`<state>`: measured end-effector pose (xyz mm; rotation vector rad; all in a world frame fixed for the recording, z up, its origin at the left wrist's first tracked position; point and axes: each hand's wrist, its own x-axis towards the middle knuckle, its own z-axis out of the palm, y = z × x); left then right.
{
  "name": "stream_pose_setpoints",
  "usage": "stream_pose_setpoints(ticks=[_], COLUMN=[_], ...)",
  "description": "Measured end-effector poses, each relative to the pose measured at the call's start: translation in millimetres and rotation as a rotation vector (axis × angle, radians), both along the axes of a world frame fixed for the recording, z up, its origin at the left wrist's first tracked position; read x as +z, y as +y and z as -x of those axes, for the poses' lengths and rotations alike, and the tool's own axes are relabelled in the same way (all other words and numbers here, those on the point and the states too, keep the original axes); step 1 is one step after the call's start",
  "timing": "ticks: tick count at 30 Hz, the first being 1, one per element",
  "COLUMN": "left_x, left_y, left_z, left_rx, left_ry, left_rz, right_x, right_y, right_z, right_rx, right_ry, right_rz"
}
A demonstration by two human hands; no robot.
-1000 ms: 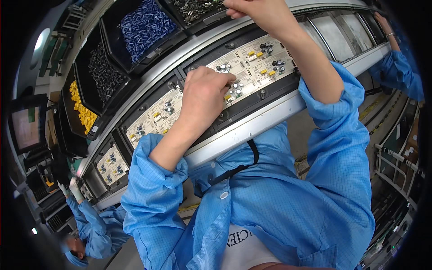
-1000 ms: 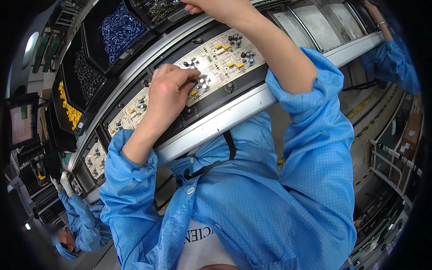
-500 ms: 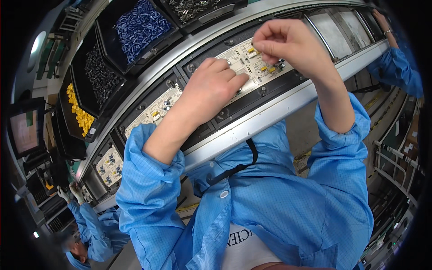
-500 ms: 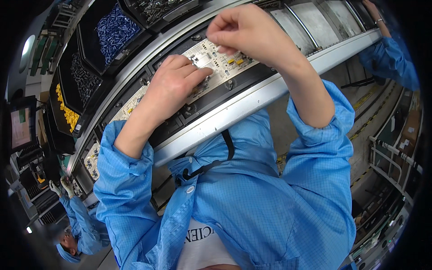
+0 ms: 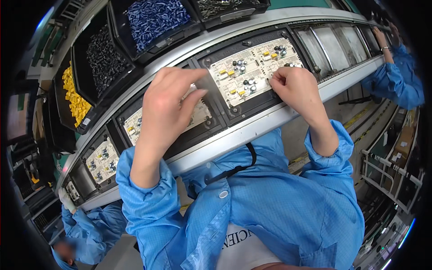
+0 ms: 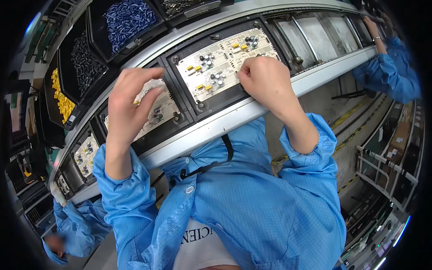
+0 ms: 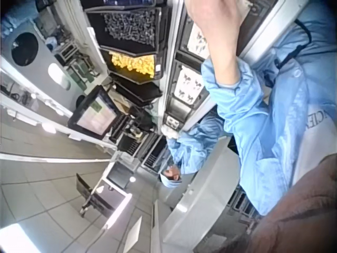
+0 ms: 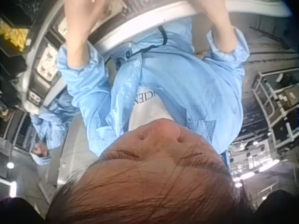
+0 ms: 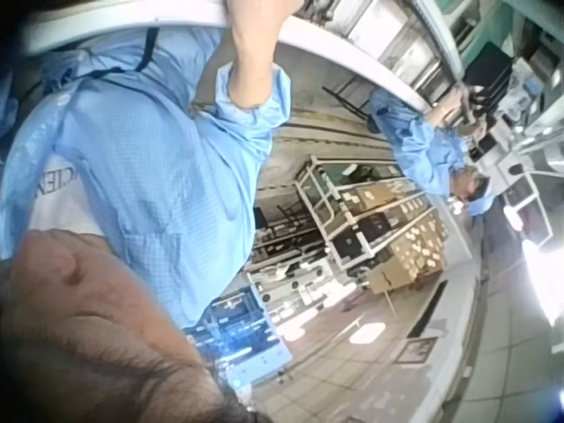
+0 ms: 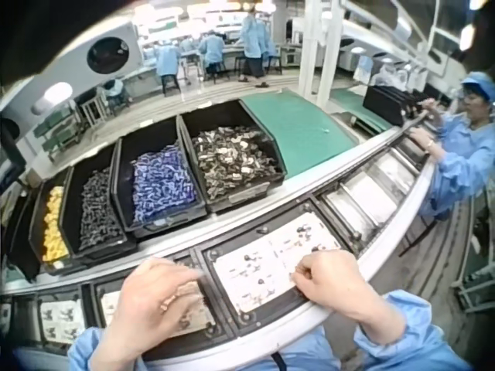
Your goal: Assembling electronic components onto PCB panels at a manual assembly station.
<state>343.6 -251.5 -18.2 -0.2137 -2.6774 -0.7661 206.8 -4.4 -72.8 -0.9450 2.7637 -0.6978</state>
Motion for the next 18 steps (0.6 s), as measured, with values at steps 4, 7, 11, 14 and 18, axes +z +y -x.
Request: stream_pose_setpoints(ticks=[4, 7, 11, 14, 18], left_x=[-15.5, -28.1, -37.5, -39.5, -36.7], left_y=[-14.0, -19.1, -22.7, -23.5, -23.0], left_z=[-27.8, -42.2, -50.8, -53.6, -55.7], left_rx=[0.067, 0.115, 0.128, 0.125, 0.12], left_ry=[0.001, -0.012, -0.01, -0.003, 0.015], left_rz=[-0.122, -0.177, -0.21, -0.219, -0.182], right_x=[-1.8, -1.2, -0.2, 1.1, 3.3], right_y=[-3.3, -4.7, -5.9, -8.0, -11.3], right_z=[-1.8, -0.8, 2.9, 4.6, 6.2], right_rx=[-0.05, -0.056, -0.033, -0.022, -0.009], right_ry=[0.053, 0.037, 0.062, 0.061, 0.068], right_rz=[-0.026, -0.092, -0.15, -0.186, -0.235])
